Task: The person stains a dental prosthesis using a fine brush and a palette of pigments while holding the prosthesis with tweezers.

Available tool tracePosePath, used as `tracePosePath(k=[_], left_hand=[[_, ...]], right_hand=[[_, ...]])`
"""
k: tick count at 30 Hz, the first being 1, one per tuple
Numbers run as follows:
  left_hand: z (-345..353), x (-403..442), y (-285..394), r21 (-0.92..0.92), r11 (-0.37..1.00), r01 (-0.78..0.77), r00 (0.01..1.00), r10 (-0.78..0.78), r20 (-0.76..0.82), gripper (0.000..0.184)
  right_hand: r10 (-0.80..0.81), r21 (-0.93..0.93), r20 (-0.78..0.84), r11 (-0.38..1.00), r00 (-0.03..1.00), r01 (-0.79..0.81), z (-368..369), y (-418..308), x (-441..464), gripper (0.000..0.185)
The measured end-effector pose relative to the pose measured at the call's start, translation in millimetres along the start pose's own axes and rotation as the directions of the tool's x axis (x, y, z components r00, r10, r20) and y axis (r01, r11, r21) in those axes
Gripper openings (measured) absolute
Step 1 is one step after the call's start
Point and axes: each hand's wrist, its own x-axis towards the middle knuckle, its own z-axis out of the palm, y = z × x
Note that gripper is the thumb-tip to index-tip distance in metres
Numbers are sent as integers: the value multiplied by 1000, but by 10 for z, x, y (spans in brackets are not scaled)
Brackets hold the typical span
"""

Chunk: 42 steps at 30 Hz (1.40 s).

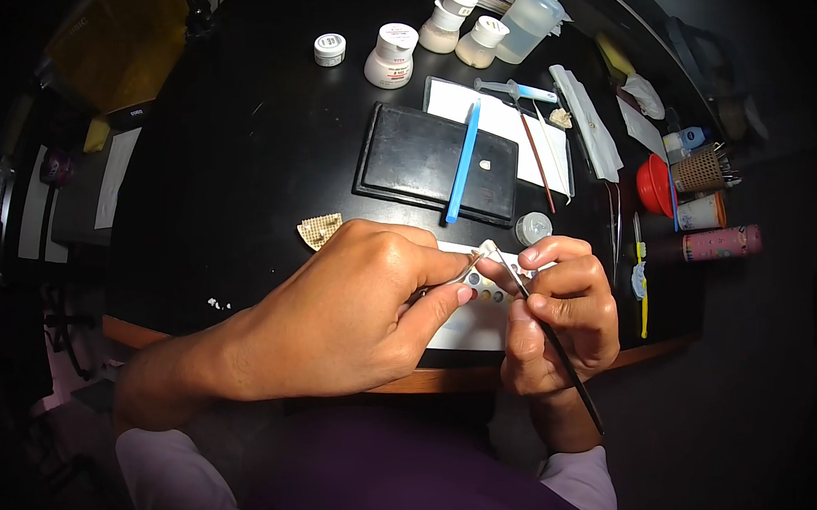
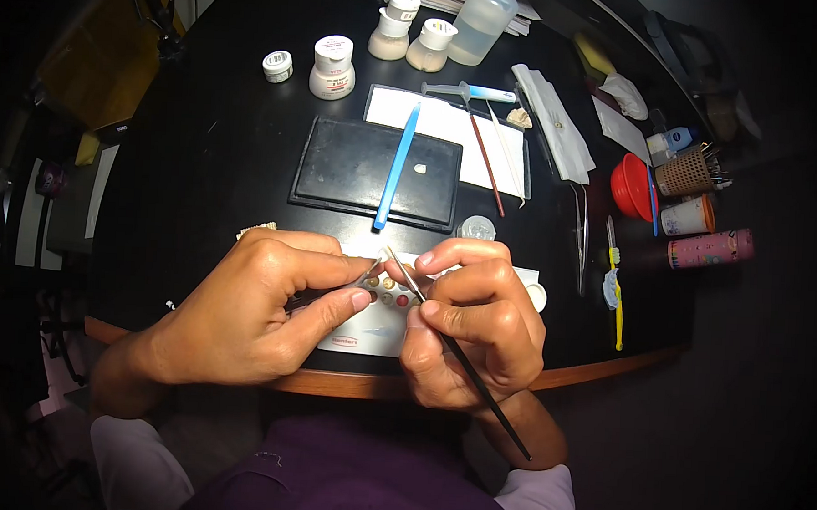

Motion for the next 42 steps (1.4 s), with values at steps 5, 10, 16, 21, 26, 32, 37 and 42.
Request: tracePosePath(k=[5, 10, 16, 21, 26, 32, 37, 42], left_hand=[[35, -7, -11, 44, 999, -32, 998, 34, -48, 22], [55, -12, -22, 82, 995, -56, 996, 61, -64, 22], [41, -9, -2, 90, 995, -46, 998, 50, -48, 23], [28, 5, -19, 35, 999, -31, 999, 33, -34, 22], [22, 16, -10, -30, 999, 16, 1000, -17, -18, 22], [36, 9, -21, -8, 1000, -16, 999, 16, -37, 21], [44, 2, -25, 34, 999, -36, 998, 38, -58, 23], [60, 2, -44, 63, 996, -59, 995, 64, -82, 25]], right_hand=[[-4, -34, 34, 999, 999, 5, -12, 3, 7, 22], [-15, -17, 42, 1000, 999, 16, -7, -6, 16, 21], [2, 72, 20, 997, 1000, -4, 8, -9, 4, 19], [40, 77, -13, 996, 999, -39, -8, -16, -22, 19], [62, 30, -17, 998, 998, -61, -14, -11, -45, 18], [35, -16, -5, 999, 999, -36, 4, 2, -38, 20], [16, -42, 18, 999, 1000, -16, -4, 7, -27, 20], [-26, -37, 11, 999, 1000, 26, 27, 20, -18, 21]])
